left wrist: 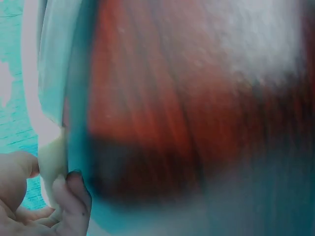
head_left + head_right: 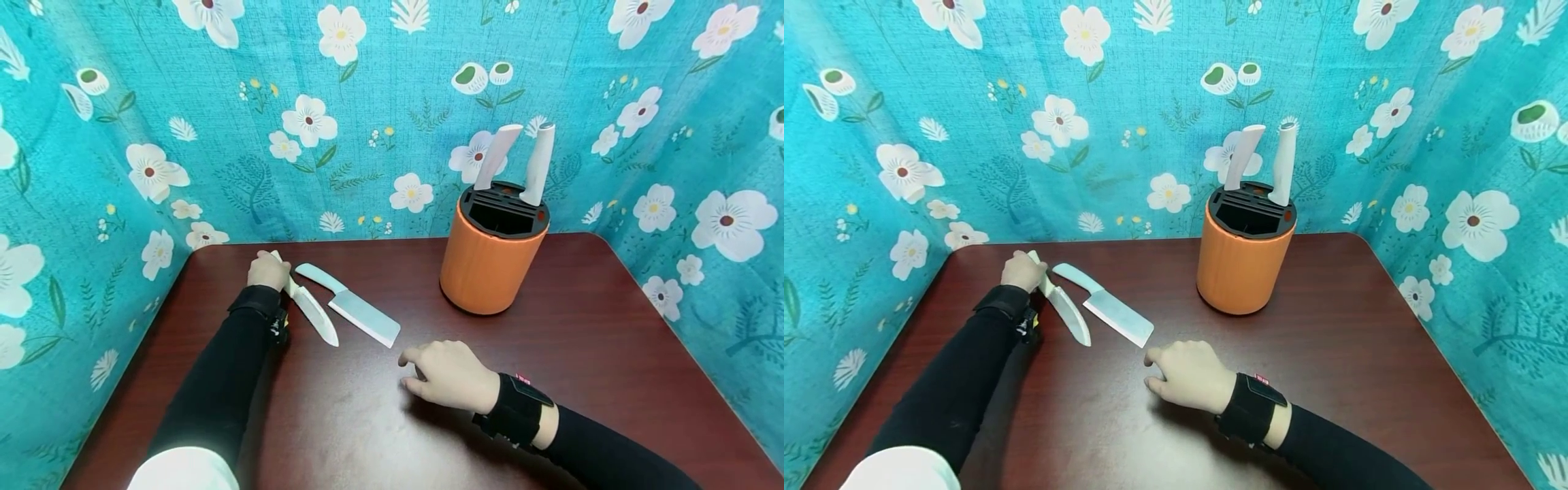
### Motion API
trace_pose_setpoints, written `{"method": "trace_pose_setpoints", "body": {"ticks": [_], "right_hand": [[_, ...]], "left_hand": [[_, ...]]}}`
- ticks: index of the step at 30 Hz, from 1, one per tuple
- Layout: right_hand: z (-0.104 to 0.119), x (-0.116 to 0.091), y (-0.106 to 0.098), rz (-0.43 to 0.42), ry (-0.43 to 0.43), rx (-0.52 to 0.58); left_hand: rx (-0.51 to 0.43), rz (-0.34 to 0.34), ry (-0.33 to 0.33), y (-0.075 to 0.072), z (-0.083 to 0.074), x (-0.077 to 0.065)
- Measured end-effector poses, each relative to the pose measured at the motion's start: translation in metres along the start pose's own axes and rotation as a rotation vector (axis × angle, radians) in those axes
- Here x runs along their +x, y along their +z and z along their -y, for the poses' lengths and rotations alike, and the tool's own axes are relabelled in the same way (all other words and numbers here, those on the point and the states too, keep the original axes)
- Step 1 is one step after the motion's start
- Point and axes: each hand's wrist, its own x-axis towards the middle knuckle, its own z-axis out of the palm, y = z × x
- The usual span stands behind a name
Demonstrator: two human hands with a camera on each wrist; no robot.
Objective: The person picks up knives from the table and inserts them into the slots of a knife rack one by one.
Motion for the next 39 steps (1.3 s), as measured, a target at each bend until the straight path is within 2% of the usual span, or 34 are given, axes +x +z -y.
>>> {"method": "trace_pose_setpoints", "body": {"ticks": [4, 7, 9, 12, 16, 20, 23, 27, 29, 33, 36, 39], "right_hand": [[0.002, 0.001, -0.003, -0.014, 0.013, 0.044], [0.002, 0.002, -0.009, -0.072, 0.032, 0.085], [0.003, 0.004, -0.018, -0.128, 0.036, 0.12], [0.004, 0.008, -0.035, -0.222, 0.036, 0.182], [0.009, 0.012, -0.058, -0.37, 0.029, 0.272], [0.017, 0.012, -0.072, -0.465, -0.005, 0.379], [0.022, 0.012, -0.081, -0.491, -0.028, 0.443], [0.027, 0.009, -0.09, -0.513, -0.037, 0.503], [0.029, 0.008, -0.094, -0.521, -0.044, 0.525], [0.031, 0.007, -0.102, -0.553, -0.096, 0.498], [0.029, 0.004, -0.115, -0.611, -0.147, 0.462], [0.021, -0.001, -0.14, -0.713, -0.176, 0.403]], "left_hand": [[-0.054, -0.056, 0.114, -0.012, -0.001, -0.01], [-0.074, -0.108, 0.279, -0.026, -0.013, -0.029], [-0.075, -0.155, 0.404, -0.035, -0.028, -0.047], [-0.067, -0.243, 0.591, -0.043, -0.055, -0.081], [-0.069, -0.313, 0.801, -0.041, -0.084, -0.141], [-0.032, -0.403, 1.039, -0.03, -0.093, -0.197], [-0.026, -0.468, 1.181, -0.024, -0.094, -0.227], [-0.061, -0.478, 1.283, -0.019, -0.093, -0.25], [-0.075, -0.48, 1.325, -0.017, -0.091, -0.257], [-0.116, -0.495, 1.39, -0.015, -0.088, -0.266], [-0.165, -0.423, 1.392, -0.017, -0.084, -0.271], [-0.141, -0.322, 1.332, -0.017, -0.074, -0.274]]}}
